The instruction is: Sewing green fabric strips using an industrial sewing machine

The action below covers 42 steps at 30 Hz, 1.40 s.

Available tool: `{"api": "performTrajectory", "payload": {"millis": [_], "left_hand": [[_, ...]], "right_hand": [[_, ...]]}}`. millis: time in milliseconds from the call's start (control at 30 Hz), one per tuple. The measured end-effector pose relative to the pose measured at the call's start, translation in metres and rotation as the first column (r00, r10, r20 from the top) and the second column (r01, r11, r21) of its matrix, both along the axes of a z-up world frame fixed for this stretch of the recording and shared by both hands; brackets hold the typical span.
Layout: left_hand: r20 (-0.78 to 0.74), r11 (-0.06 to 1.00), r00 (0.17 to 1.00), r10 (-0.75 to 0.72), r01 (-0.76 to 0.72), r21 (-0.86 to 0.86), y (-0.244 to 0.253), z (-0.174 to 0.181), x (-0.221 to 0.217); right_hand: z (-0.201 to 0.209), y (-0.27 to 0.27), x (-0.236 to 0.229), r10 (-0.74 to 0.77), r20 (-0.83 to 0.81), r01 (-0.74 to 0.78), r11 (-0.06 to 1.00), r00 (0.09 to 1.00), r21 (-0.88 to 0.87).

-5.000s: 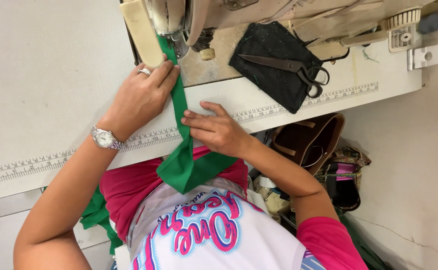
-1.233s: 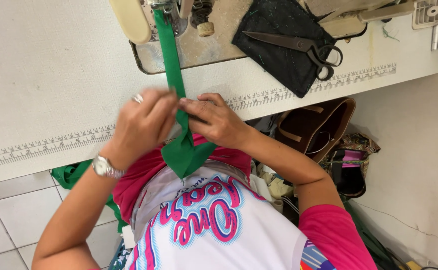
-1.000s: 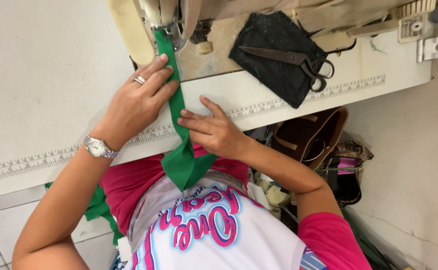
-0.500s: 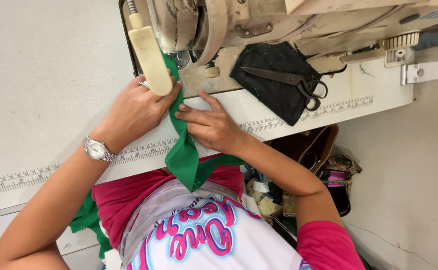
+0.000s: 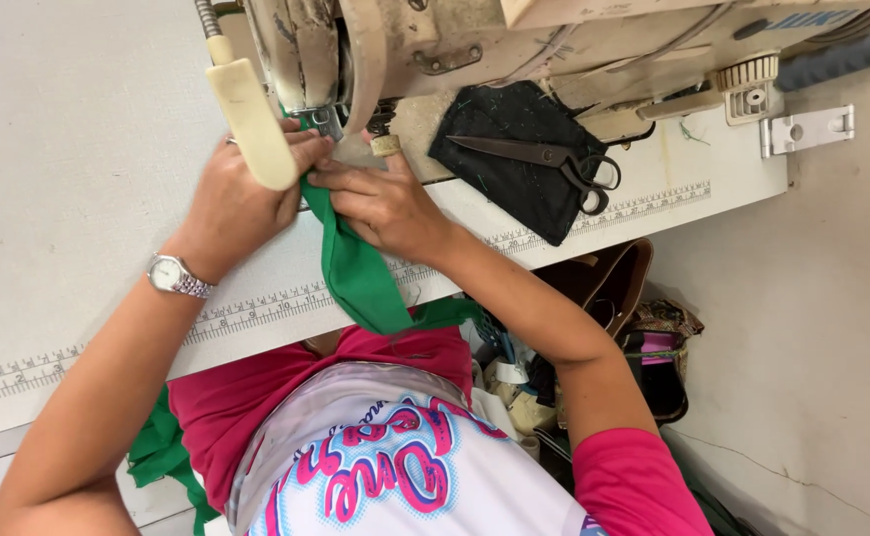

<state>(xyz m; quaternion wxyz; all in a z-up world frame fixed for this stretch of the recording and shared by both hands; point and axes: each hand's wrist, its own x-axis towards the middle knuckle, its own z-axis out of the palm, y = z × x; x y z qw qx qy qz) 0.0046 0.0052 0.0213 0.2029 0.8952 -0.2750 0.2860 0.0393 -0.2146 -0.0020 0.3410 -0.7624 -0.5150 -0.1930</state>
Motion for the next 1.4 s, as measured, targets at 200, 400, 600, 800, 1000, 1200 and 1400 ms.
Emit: {"api": "performTrajectory", "payload": {"millis": [200,400,600,800,1000,1200,1400], "left_hand": [[-0.441,0.959,0.886,0.143,-0.234,-0.159,-0.030,0.033,-0.068],[-0.619,0.405,0.667,-0.415,-0.474,-0.782,-0.070,0.026,-0.145],[-0.522,0.020,0.564,-0.640,-0.666,-0.745,-0.034,0.067,-0.204],[-0.532,0.019,0.520,-0.669,-0.703,-0.711,-0.032,0.062,-0.223],[-0.565,0.051,0.525,-0.636,-0.702,-0.710,-0.038,0.059,-0.222],[-0.515,-0.043,0.547,-0.661,-0.712,-0.701,-0.051,0.046,-0.223],[-0.477,-0.045,0.558,-0.679,-0.681,-0.731,-0.058,0.038,-0.223]], "right_hand": [[0.010,0.003,-0.003,0.010,-0.022,-0.010,1.000,1.000,0.003],[0.026,0.000,-0.007,-0.036,-0.057,0.039,0.998,0.998,0.040],[0.064,-0.022,-0.049,-0.150,-0.302,0.184,0.979,0.942,0.088],[0.068,-0.026,-0.094,-0.139,-0.270,0.148,0.989,0.953,0.010],[0.058,-0.031,-0.107,-0.146,-0.239,0.148,0.989,0.960,-0.007],[0.062,-0.006,-0.121,-0.089,-0.003,0.088,0.985,0.996,0.147],[0.063,0.002,-0.116,-0.015,0.173,-0.029,0.968,0.985,0.249]]}}
